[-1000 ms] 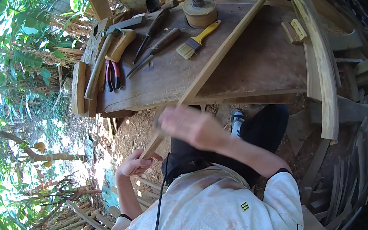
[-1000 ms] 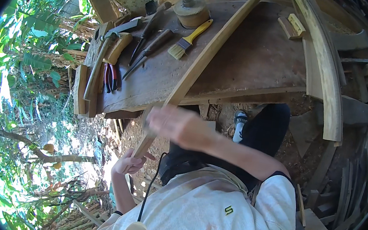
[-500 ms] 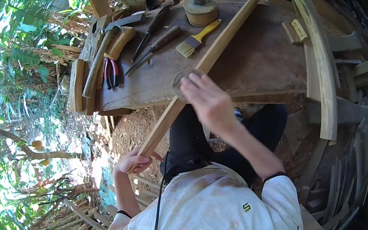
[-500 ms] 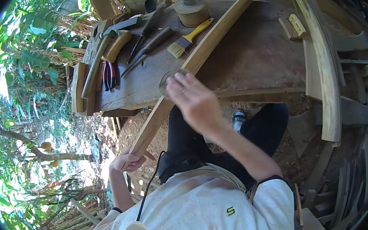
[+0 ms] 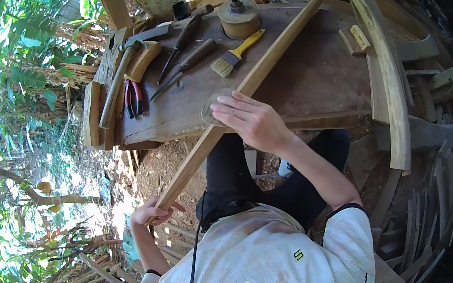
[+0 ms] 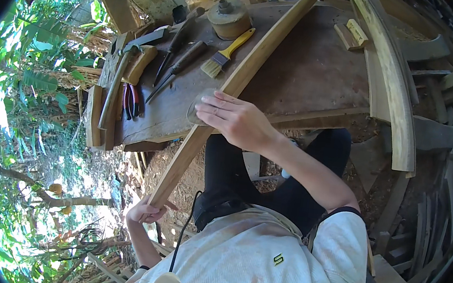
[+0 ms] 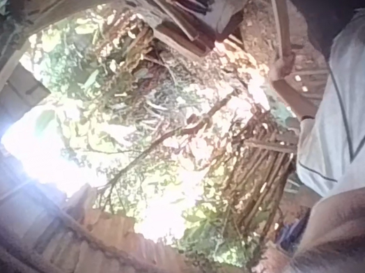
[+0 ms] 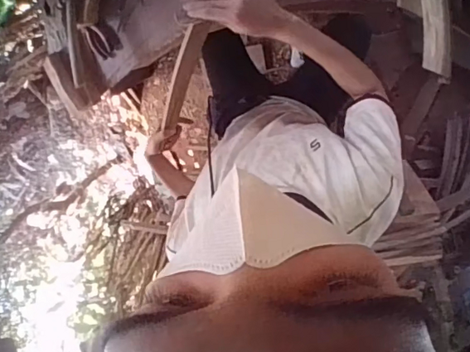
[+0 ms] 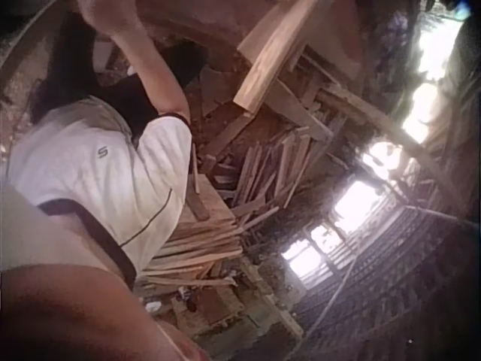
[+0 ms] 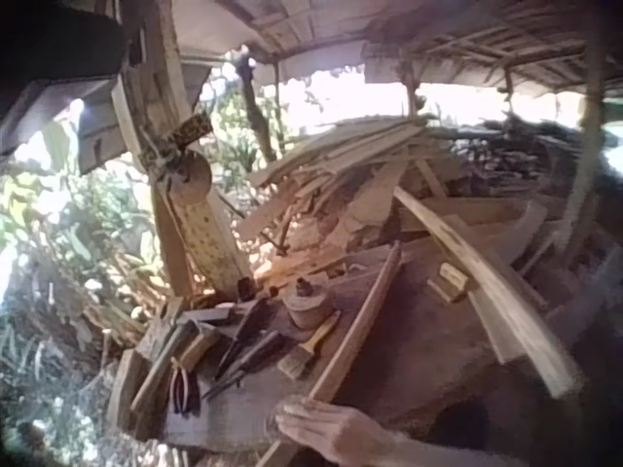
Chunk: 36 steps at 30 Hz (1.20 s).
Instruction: The person smooths a long wooden plank with sandpaper on a workbench. They then pick up a hammer and repeatedly tap a small metal object on the plank's surface.
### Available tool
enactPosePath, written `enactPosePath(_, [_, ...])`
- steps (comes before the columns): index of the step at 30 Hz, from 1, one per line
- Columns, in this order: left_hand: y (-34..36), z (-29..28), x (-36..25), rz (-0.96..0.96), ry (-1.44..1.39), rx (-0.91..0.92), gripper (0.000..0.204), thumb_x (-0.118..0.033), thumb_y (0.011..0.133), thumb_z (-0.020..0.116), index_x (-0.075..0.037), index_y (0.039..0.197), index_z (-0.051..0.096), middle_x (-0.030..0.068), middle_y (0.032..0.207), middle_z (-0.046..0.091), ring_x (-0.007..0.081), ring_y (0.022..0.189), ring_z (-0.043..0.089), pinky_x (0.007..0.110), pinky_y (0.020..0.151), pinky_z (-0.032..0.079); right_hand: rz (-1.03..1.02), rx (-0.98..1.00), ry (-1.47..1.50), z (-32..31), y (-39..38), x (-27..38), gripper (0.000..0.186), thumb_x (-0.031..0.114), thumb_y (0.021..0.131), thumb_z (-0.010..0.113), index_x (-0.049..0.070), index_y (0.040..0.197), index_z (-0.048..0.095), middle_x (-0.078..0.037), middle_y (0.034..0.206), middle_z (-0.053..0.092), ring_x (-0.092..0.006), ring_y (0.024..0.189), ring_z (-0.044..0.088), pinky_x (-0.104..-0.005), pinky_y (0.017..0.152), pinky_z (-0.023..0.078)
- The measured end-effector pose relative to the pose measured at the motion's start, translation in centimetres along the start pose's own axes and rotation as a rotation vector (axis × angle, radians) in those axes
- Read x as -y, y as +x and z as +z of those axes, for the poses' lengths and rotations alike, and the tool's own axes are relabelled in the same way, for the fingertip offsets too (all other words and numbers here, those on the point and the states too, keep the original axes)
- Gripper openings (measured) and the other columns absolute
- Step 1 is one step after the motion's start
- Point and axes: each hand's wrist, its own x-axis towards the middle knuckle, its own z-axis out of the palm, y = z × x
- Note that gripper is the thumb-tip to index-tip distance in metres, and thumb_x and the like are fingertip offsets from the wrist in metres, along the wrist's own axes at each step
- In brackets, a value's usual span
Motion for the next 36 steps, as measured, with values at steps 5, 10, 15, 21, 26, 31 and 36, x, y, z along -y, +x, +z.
enactPosePath(5, [-2.1, -2.6, 0.8, 0.028, 0.052, 0.049, 0.061, -0.024, 0.084, 0.068, 0.015, 0.130, 0.063, -0.0038, 0.061, 0.046, 0.0059, 0.043, 0.038, 0.024, 0.041, 0.027, 0.154, -0.120, -0.352, -5.5, 0.9, -9.9, 0.020, 0.007, 0.097, 0.062, 0.006, 0.114, 0.072, -0.012, 0.117, 0.075, -0.0292, 0.112, 0.072, -0.0386, 0.093, 0.062])
enactPosePath(10, [-6.7, -6.3, 5.7, 0.001, 0.016, -0.048, 0.070, -0.026, 0.072, 0.077, 0.017, 0.126, 0.063, -0.0025, 0.060, 0.048, 0.0047, 0.045, 0.039, 0.023, 0.042, 0.026, 0.023, -0.009, -0.105, -2.4, 1.0, -6.3, 0.021, 0.005, 0.096, 0.062, 0.005, 0.115, 0.072, -0.011, 0.123, 0.074, -0.0274, 0.116, 0.071, -0.0385, 0.100, 0.061])
enactPosePath(15, [-8.9, -8.4, 7.1, -0.021, -0.079, -0.081, 0.076, -0.021, 0.068, 0.081, 0.019, 0.129, 0.062, -0.0018, 0.062, 0.049, 0.0056, 0.046, 0.039, 0.025, 0.043, 0.026, 0.213, 0.034, -0.253, -7.7, 1.2, -14.2, 0.021, 0.011, 0.102, 0.058, 0.009, 0.117, 0.073, -0.010, 0.120, 0.075, -0.0284, 0.110, 0.072, -0.0407, 0.105, 0.058])
enactPosePath(21, [-12.0, -10.1, 9.7, 0.039, -0.137, -0.107, 0.083, -0.019, 0.065, 0.084, 0.023, 0.132, 0.057, -0.0020, 0.062, 0.046, 0.0067, 0.047, 0.039, 0.025, 0.044, 0.026, 0.074, 0.020, -0.133, -4.9, 1.1, -11.0, 0.024, 0.013, 0.102, 0.061, 0.013, 0.122, 0.072, -0.007, 0.124, 0.074, -0.0290, 0.114, 0.071, -0.0436, 0.111, 0.053])
enactPosePath(26, [-12.2, -10.4, 8.8, -0.035, -0.160, -0.090, 0.084, -0.016, 0.065, 0.083, 0.024, 0.133, 0.055, -0.0014, 0.063, 0.047, 0.0067, 0.048, 0.039, 0.025, 0.044, 0.026, 0.266, -0.031, -0.431, -10.2, 0.9, -15.7, 0.023, 0.012, 0.103, 0.059, 0.015, 0.121, 0.073, -0.005, 0.127, 0.073, -0.0277, 0.116, 0.070, -0.0398, 0.102, 0.058])
enactPosePath(31, [-10.9, -9.5, 8.9, -0.010, -0.135, -0.113, 0.079, -0.015, 0.066, 0.081, 0.021, 0.132, 0.058, -0.0011, 0.061, 0.047, 0.0064, 0.046, 0.038, 0.026, 0.043, 0.026, 0.014, 0.074, -0.054, -2.3, 0.8, -5.8, 0.026, 0.009, 0.098, 0.063, 0.008, 0.122, 0.073, -0.011, 0.125, 0.074, -0.0269, 0.119, 0.071, -0.0371, 0.106, 0.058])
enactPosePath(36, [-6.3, -6.5, 6.2, 0.023, -0.038, -0.128, 0.067, -0.011, 0.066, 0.072, 0.019, 0.125, 0.063, -0.0030, 0.061, 0.048, 0.0046, 0.045, 0.039, 0.025, 0.041, 0.025, -0.007, 0.163, 0.006, 3.1, -1.0, 1.8, 0.031, 0.010, 0.098, 0.066, 0.005, 0.129, 0.070, -0.012, 0.143, 0.066, -0.0242, 0.134, 0.063, -0.0394, 0.120, 0.047])
